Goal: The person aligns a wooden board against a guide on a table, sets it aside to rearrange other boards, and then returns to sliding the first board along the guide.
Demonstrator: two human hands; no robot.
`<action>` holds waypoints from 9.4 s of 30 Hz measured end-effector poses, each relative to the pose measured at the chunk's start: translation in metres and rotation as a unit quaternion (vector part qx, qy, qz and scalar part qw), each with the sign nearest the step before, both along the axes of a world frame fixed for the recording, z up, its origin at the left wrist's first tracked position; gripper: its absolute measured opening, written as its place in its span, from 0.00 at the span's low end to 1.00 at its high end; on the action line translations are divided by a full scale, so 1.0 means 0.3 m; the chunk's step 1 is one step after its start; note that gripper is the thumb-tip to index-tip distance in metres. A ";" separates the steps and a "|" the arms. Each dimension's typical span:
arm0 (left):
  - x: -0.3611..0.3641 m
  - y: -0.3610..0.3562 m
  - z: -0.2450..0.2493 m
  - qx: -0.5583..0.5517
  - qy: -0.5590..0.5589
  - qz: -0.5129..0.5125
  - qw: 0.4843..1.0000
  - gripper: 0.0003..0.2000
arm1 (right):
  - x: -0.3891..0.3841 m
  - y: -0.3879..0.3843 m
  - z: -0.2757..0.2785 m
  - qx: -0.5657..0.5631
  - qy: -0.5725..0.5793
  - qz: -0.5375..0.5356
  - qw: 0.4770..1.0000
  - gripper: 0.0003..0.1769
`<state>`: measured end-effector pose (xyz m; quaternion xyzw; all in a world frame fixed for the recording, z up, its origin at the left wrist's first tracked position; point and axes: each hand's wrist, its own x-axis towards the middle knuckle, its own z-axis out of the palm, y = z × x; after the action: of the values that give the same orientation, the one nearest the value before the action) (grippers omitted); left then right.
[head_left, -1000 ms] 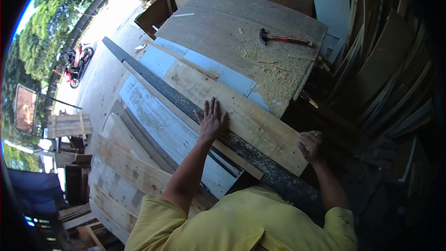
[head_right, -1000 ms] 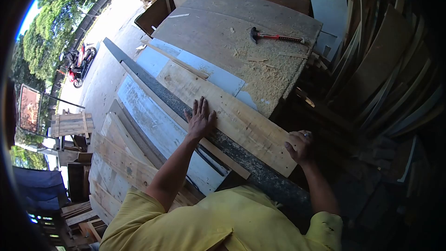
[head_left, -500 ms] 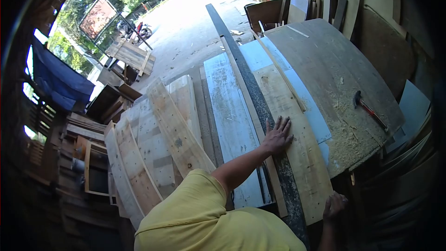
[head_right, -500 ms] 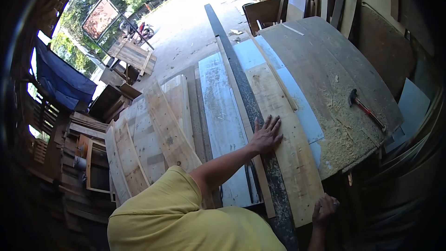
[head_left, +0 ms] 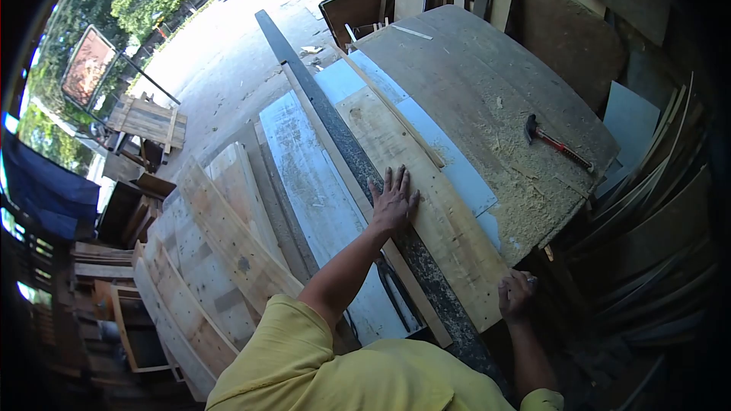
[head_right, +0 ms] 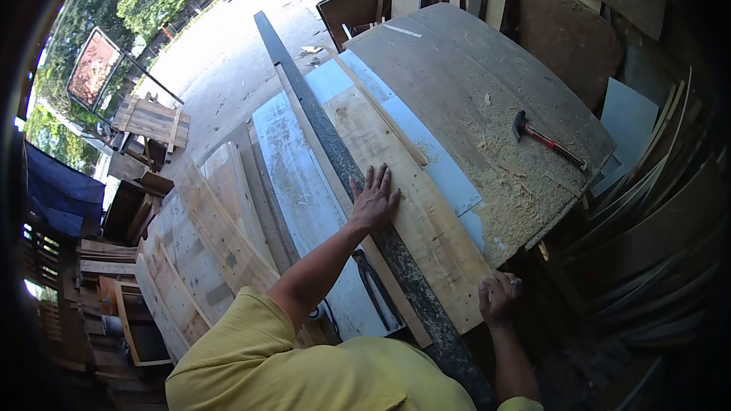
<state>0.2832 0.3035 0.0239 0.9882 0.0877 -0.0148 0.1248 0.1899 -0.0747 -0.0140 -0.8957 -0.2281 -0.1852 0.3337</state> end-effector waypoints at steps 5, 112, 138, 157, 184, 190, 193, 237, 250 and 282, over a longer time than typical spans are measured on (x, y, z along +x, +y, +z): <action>0.036 0.023 0.010 -0.007 -0.010 0.024 1.000 0.34 | 0.034 0.051 0.021 -0.016 -0.011 -0.006 1.000 0.13; 0.543 0.587 -0.009 0.044 -0.006 0.130 0.990 0.39 | 0.154 0.578 0.058 0.317 0.498 -0.001 0.807 0.05; 0.675 0.767 -0.017 0.065 -0.004 0.144 0.987 0.39 | 0.296 0.742 0.107 0.301 0.528 0.033 0.793 0.06; 0.743 0.865 -0.015 0.074 0.002 0.144 0.987 0.39 | 0.371 0.838 0.137 0.318 0.572 0.043 0.755 0.09; 0.795 0.876 0.037 0.106 0.073 0.155 0.980 0.35 | 0.465 0.947 0.145 0.331 0.590 0.085 0.731 0.11; 0.578 0.655 0.076 0.068 0.109 0.083 0.988 0.37 | 0.500 0.997 0.157 0.324 0.582 0.092 0.740 0.12; 0.581 0.692 0.029 0.080 0.041 0.088 0.992 0.37 | 0.519 1.040 0.136 0.346 0.575 0.084 0.737 0.11; 0.307 0.125 0.381 -0.807 -0.040 0.236 0.539 0.25 | 0.379 0.285 0.847 0.520 0.176 -0.067 0.833 0.31; 0.207 -0.584 0.405 -0.785 0.032 0.221 0.578 0.24 | -0.001 -0.369 0.768 0.564 0.126 -0.091 0.811 0.33; -0.199 -1.139 0.249 -0.819 0.203 0.097 0.527 0.21 | -0.301 -1.305 0.697 0.624 0.303 -0.075 0.717 0.36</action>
<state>0.2233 -0.0383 0.0987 0.4074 0.1557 -0.2685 0.8589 0.0997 -0.4662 0.1951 -0.5071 0.1203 -0.0285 0.8529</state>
